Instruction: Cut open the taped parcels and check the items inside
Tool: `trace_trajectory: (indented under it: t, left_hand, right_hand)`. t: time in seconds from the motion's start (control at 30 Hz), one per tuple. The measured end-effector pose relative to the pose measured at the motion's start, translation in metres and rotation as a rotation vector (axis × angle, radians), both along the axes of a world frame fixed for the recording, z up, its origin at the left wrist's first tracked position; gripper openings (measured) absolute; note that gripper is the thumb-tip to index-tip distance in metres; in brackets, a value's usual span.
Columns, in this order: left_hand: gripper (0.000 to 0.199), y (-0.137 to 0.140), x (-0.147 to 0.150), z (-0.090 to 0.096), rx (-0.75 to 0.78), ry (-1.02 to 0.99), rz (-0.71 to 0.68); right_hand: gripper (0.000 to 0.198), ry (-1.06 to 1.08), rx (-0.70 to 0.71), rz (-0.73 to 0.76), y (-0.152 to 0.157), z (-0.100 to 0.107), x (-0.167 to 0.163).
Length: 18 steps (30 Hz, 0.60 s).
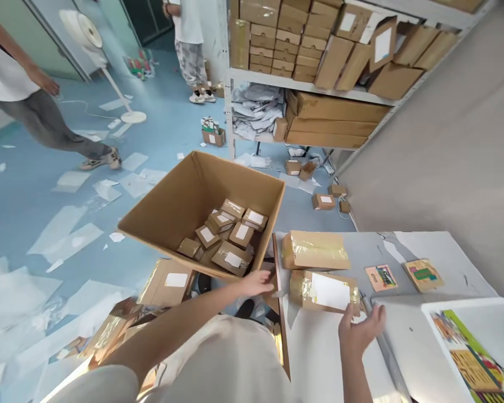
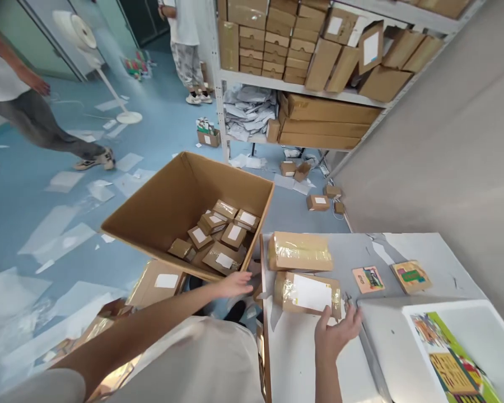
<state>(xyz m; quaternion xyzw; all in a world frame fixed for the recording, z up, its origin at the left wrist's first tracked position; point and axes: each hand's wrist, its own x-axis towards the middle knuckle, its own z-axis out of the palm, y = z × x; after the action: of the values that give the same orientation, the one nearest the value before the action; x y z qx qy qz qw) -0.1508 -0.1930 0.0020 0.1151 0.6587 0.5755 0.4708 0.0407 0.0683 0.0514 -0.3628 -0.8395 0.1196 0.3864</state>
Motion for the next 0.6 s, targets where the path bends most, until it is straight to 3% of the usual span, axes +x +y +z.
trace_trajectory:
  t: [0.07,0.13,0.23,0.27,0.33,0.37,0.5,0.6]
  left_hand:
    - [0.07,-0.04,-0.035,-0.003,-0.151,0.089,0.041]
    - [0.064,-0.079,-0.071,-0.01,-0.299,0.169,0.06]
    - [0.056,-0.134,-0.122,-0.022,-0.48,0.265,0.016]
    - [0.054,-0.151,-0.137,-0.026,-0.522,0.292,-0.015]
    - [0.054,-0.184,-0.165,-0.034,-0.589,0.338,-0.086]
    - [0.054,-0.2,-0.177,-0.039,-0.618,0.353,-0.12]
    - [0.056,-0.259,-0.22,-0.06,-0.696,0.361,-0.236]
    - [0.056,-0.291,-0.245,-0.076,-0.728,0.332,-0.314]
  right_hand:
    - [0.072,-0.009,-0.005,0.138,-0.039,0.016,-0.03]
    - [0.062,-0.143,-0.187,0.375,-0.081,0.025,-0.071]
    - [0.055,-0.779,-0.426,0.812,-0.144,0.023,-0.141]
    - [0.057,-1.033,-0.464,0.895,-0.164,0.021,-0.163]
    - [0.063,-1.393,-0.489,0.954,-0.203,0.015,-0.204]
    - [0.064,-1.459,-0.489,0.959,-0.222,0.012,-0.223]
    - [0.058,-1.326,-0.464,1.025,-0.283,0.0,-0.287]
    - [0.056,-1.361,-0.478,1.015,-0.309,-0.016,-0.325]
